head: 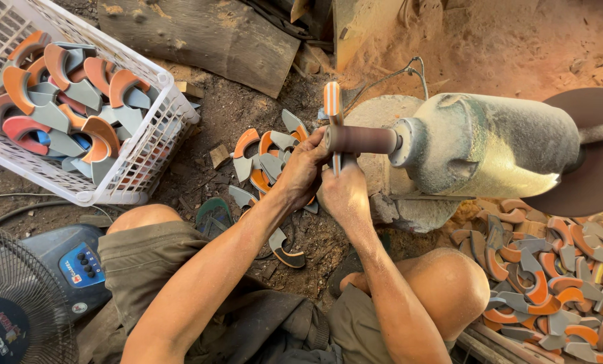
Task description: The person sits on the ground and uses a bench grinder to smooth the edges of small curved wooden pieces. They hold each piece with both hands against the rotating grinding wheel, turning it to grind different sides, then place the finished pieces on the floor.
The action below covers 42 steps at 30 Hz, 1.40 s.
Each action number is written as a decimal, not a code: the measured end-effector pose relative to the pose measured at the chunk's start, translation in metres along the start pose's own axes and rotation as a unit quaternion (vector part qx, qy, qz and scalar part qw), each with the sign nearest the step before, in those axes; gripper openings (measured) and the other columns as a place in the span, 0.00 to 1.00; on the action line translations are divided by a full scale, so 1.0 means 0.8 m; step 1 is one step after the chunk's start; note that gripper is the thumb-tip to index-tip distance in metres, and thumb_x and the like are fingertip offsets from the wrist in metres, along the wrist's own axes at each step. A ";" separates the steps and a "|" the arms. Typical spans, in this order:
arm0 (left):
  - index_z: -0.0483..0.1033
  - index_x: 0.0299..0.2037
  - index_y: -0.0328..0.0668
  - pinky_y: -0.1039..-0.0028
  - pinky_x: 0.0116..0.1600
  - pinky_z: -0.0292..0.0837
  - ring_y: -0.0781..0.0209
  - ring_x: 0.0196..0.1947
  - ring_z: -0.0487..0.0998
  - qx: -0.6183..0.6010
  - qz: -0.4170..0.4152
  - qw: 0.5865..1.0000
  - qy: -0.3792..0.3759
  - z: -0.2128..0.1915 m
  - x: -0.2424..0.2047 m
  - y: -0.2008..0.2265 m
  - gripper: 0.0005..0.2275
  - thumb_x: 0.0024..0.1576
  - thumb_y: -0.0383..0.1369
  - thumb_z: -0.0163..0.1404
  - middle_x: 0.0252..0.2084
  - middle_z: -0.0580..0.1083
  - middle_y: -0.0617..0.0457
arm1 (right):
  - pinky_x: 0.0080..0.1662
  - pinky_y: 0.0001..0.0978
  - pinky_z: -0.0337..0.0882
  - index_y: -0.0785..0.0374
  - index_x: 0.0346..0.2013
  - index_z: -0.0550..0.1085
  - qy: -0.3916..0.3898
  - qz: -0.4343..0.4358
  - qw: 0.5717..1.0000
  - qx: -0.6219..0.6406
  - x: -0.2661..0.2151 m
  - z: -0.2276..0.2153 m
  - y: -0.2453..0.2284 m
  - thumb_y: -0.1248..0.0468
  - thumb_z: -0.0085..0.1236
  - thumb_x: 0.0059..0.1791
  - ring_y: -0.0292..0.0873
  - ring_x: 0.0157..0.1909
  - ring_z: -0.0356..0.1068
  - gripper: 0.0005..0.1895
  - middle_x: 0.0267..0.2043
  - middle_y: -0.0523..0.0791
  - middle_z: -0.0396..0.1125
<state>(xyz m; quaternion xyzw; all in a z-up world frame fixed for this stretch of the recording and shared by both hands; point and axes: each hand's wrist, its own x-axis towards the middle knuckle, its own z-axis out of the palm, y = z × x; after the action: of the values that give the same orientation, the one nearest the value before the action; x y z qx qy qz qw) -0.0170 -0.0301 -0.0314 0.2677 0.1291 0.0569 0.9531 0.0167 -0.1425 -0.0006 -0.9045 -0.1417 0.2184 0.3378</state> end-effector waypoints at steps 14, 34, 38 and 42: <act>0.74 0.58 0.43 0.69 0.49 0.76 0.60 0.41 0.78 0.263 -0.021 0.955 0.138 -0.052 -0.018 0.032 0.12 0.65 0.31 0.48 0.45 0.77 0.51 | 0.44 0.37 0.81 0.66 0.60 0.63 -0.129 0.068 0.896 0.419 -0.024 -0.058 -0.007 0.45 0.53 0.50 0.38 0.43 0.77 0.33 0.48 0.45 0.71; 0.63 0.59 0.40 0.75 0.40 0.77 0.63 0.37 0.79 0.097 -0.055 0.993 0.041 0.002 -0.005 0.028 0.13 0.66 0.29 0.39 0.44 0.78 0.44 | 0.22 0.25 0.56 0.62 0.25 0.70 -0.103 0.016 0.893 0.438 -0.033 -0.001 -0.012 0.64 0.58 0.50 0.31 0.17 0.56 0.10 0.17 0.37 0.59; 0.67 0.59 0.39 0.78 0.33 0.64 0.66 0.30 0.65 0.143 -0.004 0.988 0.058 0.001 0.012 0.022 0.12 0.66 0.28 0.45 0.43 0.75 0.49 | 0.18 0.25 0.51 0.61 0.22 0.69 -0.069 0.049 0.892 0.443 -0.022 0.005 -0.024 0.66 0.57 0.49 0.30 0.14 0.53 0.11 0.15 0.36 0.57; 0.68 0.59 0.37 0.79 0.42 0.72 0.69 0.37 0.70 0.112 0.006 0.992 0.058 0.001 0.019 0.021 0.12 0.66 0.27 0.47 0.46 0.73 0.49 | 0.17 0.26 0.50 0.61 0.21 0.68 -0.068 0.032 0.894 0.443 -0.013 0.004 -0.029 0.68 0.56 0.49 0.30 0.13 0.52 0.12 0.15 0.36 0.57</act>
<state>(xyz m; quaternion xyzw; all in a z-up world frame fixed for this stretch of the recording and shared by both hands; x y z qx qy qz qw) -0.0024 -0.0133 -0.0248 0.3697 0.1882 0.0630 0.9077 0.0036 -0.1281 0.0162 -0.6483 -0.0240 0.3305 0.6855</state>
